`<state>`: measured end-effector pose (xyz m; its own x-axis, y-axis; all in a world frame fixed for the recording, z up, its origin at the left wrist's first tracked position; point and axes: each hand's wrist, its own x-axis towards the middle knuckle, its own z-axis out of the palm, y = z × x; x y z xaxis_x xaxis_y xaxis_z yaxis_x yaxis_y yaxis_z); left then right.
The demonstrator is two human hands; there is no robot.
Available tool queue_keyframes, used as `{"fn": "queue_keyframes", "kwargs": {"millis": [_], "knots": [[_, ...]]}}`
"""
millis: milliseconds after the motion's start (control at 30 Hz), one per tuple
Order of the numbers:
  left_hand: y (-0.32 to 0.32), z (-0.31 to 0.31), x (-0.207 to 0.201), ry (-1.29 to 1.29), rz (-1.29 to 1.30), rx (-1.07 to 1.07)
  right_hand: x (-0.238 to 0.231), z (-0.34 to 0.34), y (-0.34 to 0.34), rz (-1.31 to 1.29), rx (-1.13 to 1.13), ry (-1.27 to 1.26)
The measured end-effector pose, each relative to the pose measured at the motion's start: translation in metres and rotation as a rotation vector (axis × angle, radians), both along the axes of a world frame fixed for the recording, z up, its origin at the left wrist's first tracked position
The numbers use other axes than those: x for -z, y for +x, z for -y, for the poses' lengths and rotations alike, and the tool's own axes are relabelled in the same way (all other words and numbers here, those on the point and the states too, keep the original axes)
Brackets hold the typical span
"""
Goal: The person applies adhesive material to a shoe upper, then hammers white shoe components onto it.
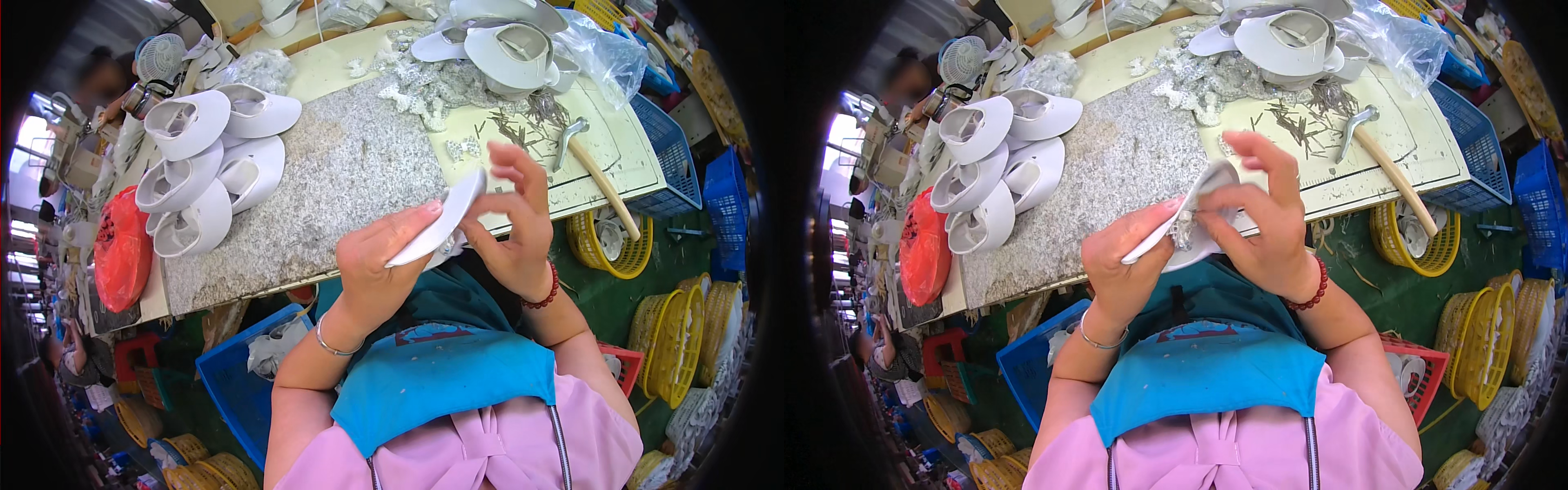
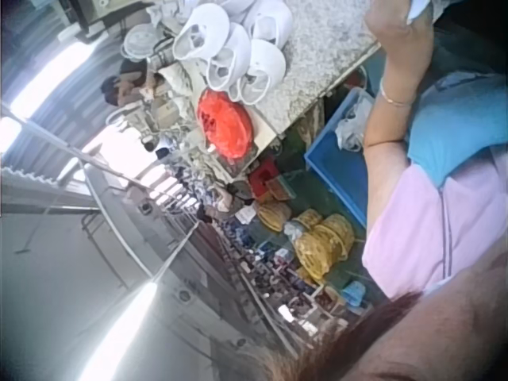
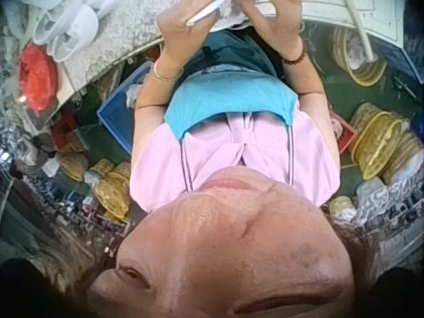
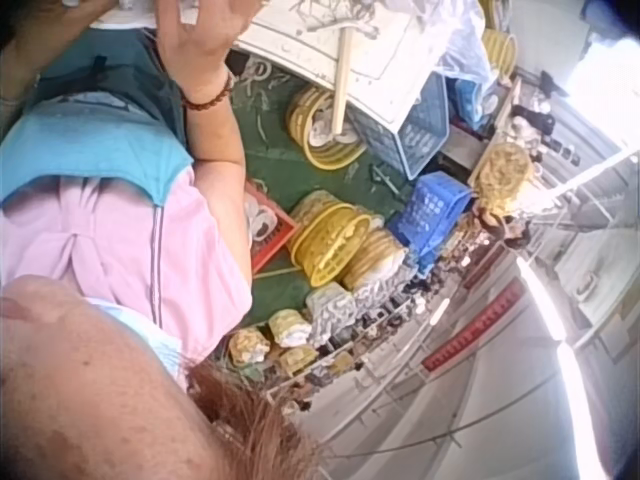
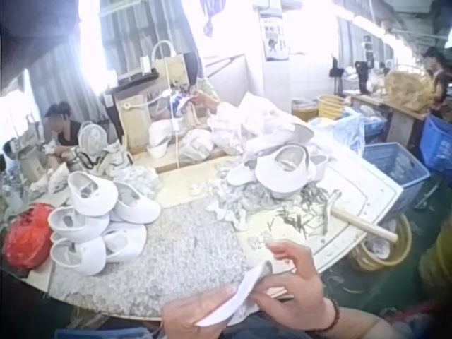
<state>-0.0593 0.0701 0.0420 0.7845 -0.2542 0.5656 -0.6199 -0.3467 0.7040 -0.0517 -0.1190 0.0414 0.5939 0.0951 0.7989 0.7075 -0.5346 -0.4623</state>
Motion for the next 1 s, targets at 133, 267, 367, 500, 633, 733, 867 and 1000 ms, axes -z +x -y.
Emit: {"fn": "queue_keyframes", "kwargs": {"millis": [133,267,367,500,633,733,867,1000], "knots": [[-0.001,0.003,-0.002,-0.043,0.007,-0.003,0.017,-0.005,0.002,-0.212,-0.24,0.367],[0.0,0.003,-0.003,-0.096,-0.151,-0.085,0.021,-0.012,-0.004,0.112,-0.227,0.085],[-0.001,0.003,-0.001,-0.164,-0.207,-0.107,0.014,-0.008,0.003,0.088,-0.086,-0.049],[-0.002,0.003,-0.002,-0.23,-0.296,-0.101,0.006,-0.005,0.007,0.028,-0.087,-0.048],[-0.003,0.001,-0.004,-0.236,-0.309,-0.06,0.007,-0.008,-0.001,0.031,-0.034,-0.096],[-0.005,0.002,-0.008,-0.218,-0.322,-0.054,0.008,-0.011,0.001,0.066,0.006,-0.105],[-0.008,0.01,-0.002,-0.246,-0.283,-0.027,0.012,-0.015,-0.001,0.105,0.067,-0.132],[-0.009,0.013,-0.004,-0.274,-0.342,-0.059,0.014,-0.015,-0.001,0.128,0.064,-0.141]]}}
